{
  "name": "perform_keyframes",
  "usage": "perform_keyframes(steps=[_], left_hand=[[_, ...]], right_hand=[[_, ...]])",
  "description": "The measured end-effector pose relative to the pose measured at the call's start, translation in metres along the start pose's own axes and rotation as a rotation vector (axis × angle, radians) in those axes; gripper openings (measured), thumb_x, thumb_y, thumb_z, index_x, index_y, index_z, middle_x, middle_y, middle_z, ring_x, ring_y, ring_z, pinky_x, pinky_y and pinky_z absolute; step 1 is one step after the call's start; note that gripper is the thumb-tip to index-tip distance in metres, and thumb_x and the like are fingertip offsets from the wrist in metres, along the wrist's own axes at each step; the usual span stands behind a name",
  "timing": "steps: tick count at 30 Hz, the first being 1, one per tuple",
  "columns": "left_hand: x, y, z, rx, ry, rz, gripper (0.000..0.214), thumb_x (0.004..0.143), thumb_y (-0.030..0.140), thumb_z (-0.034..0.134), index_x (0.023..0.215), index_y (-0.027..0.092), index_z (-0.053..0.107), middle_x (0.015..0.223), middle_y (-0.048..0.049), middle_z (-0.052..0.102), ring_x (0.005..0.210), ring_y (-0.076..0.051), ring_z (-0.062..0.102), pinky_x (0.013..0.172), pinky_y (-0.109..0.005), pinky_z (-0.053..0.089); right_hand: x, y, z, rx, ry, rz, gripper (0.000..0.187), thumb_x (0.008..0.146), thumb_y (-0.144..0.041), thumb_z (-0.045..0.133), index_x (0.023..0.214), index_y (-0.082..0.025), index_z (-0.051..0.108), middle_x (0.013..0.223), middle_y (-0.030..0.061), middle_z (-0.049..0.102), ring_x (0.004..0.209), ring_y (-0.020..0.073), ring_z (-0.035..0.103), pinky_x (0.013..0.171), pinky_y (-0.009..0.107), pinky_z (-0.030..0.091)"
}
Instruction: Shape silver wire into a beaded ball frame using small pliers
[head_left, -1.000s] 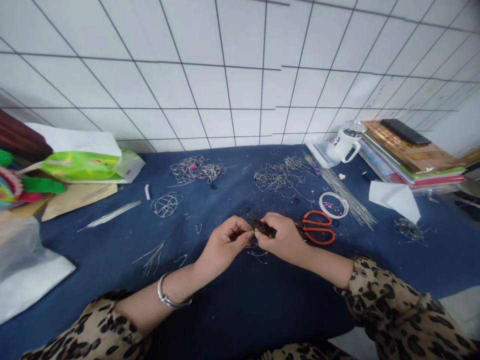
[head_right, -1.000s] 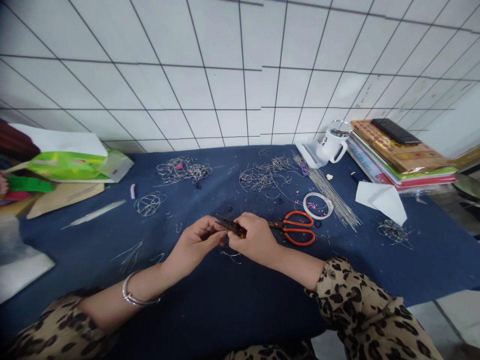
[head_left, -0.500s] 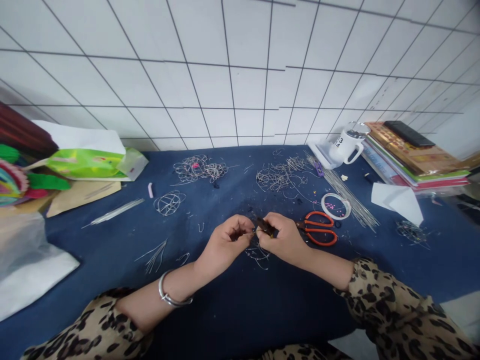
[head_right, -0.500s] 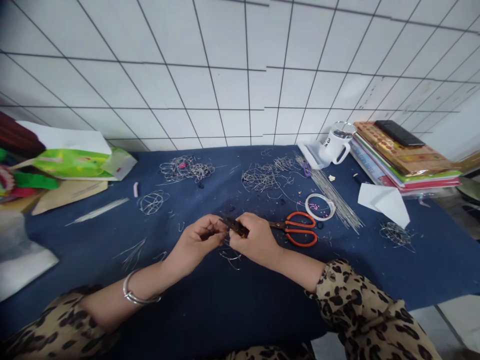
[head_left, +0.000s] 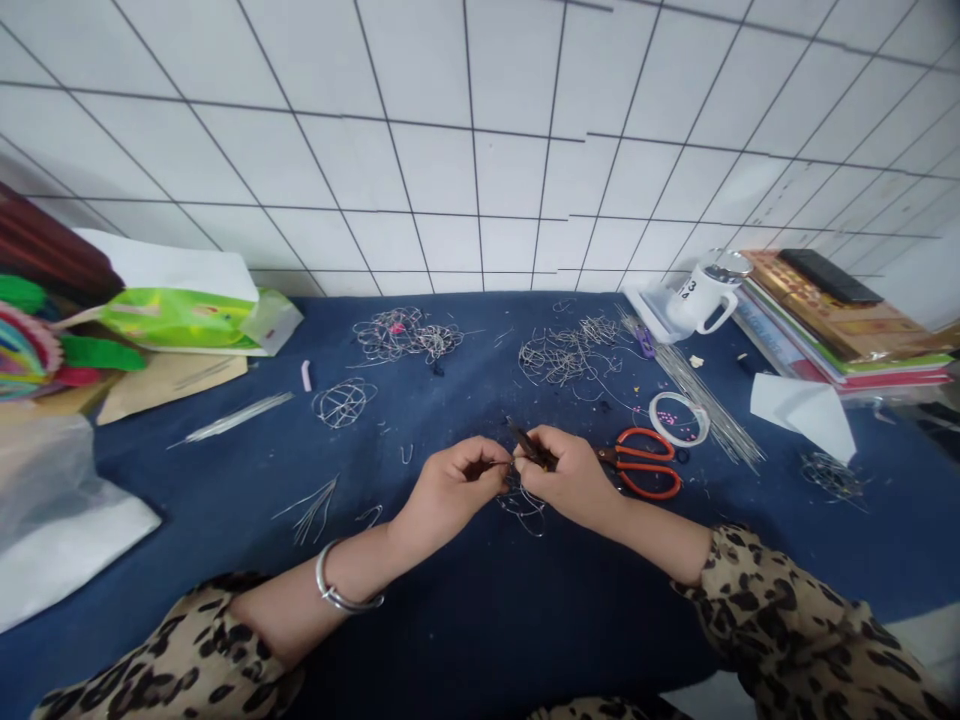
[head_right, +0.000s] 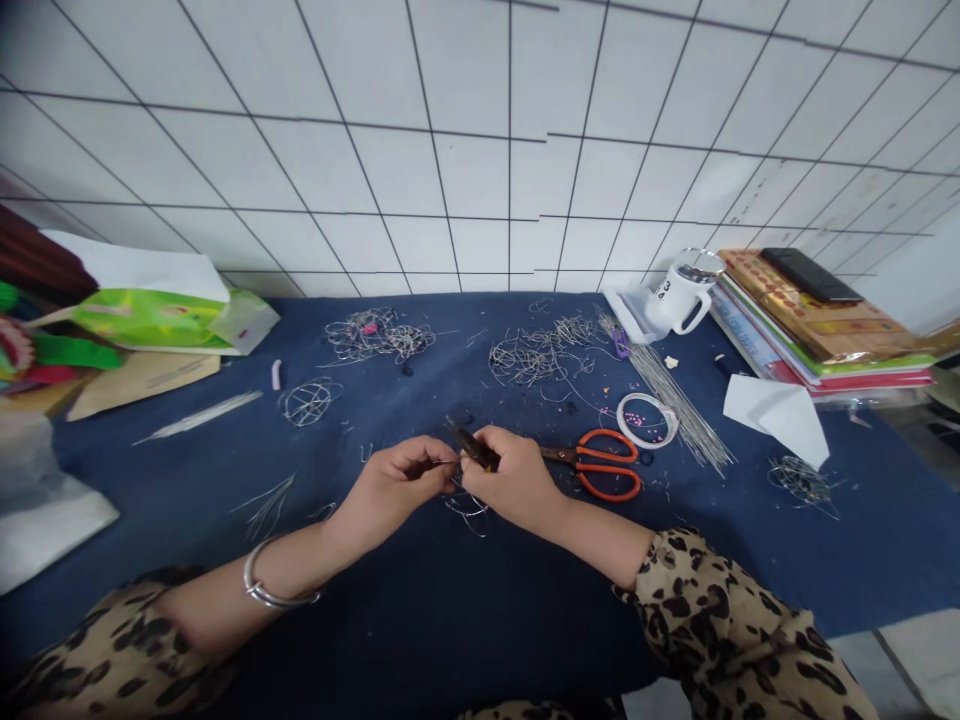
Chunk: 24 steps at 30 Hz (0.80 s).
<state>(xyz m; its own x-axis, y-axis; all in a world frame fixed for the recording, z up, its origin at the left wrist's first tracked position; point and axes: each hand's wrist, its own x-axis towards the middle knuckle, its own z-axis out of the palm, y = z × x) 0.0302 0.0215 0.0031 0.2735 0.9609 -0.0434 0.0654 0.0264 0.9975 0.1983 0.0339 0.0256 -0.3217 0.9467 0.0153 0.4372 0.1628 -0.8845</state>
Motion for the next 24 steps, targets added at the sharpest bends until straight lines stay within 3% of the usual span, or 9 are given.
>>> perform_keyframes(steps=[9, 14, 24], left_hand=[[0.0, -0.0028, 0.0007, 0.045, 0.01, 0.024, 0.006, 0.078, 0.015, 0.055, 0.082, 0.015, 0.059, 0.07, -0.0005, 0.061, 0.066, -0.012, 0.057, 0.063, -0.024, 0.047], [-0.0008, -0.0023, 0.0002, 0.086, 0.028, 0.02, 0.006, 0.077, 0.013, 0.055, 0.081, 0.015, 0.059, 0.068, 0.0001, 0.06, 0.064, -0.012, 0.058, 0.062, -0.024, 0.047], [0.002, -0.0002, -0.0039, -0.03, -0.072, -0.017, 0.008, 0.08, 0.018, 0.056, 0.084, 0.014, 0.061, 0.075, -0.0019, 0.063, 0.072, -0.014, 0.06, 0.07, -0.027, 0.049]], right_hand=[[0.0, 0.0009, 0.0003, -0.164, 0.011, -0.022, 0.011, 0.073, -0.02, 0.049, 0.073, -0.017, 0.059, 0.061, -0.002, 0.053, 0.057, 0.0096, 0.046, 0.053, 0.021, 0.034], [-0.0019, -0.0008, 0.0001, -0.139, 0.017, -0.038, 0.008, 0.074, -0.017, 0.047, 0.07, -0.018, 0.053, 0.061, -0.003, 0.05, 0.057, 0.0093, 0.046, 0.056, 0.021, 0.035], [-0.002, 0.0048, -0.0017, -0.087, -0.01, -0.075, 0.007, 0.075, -0.015, 0.046, 0.07, -0.018, 0.051, 0.062, -0.0046, 0.048, 0.058, 0.0083, 0.045, 0.058, 0.02, 0.034]])
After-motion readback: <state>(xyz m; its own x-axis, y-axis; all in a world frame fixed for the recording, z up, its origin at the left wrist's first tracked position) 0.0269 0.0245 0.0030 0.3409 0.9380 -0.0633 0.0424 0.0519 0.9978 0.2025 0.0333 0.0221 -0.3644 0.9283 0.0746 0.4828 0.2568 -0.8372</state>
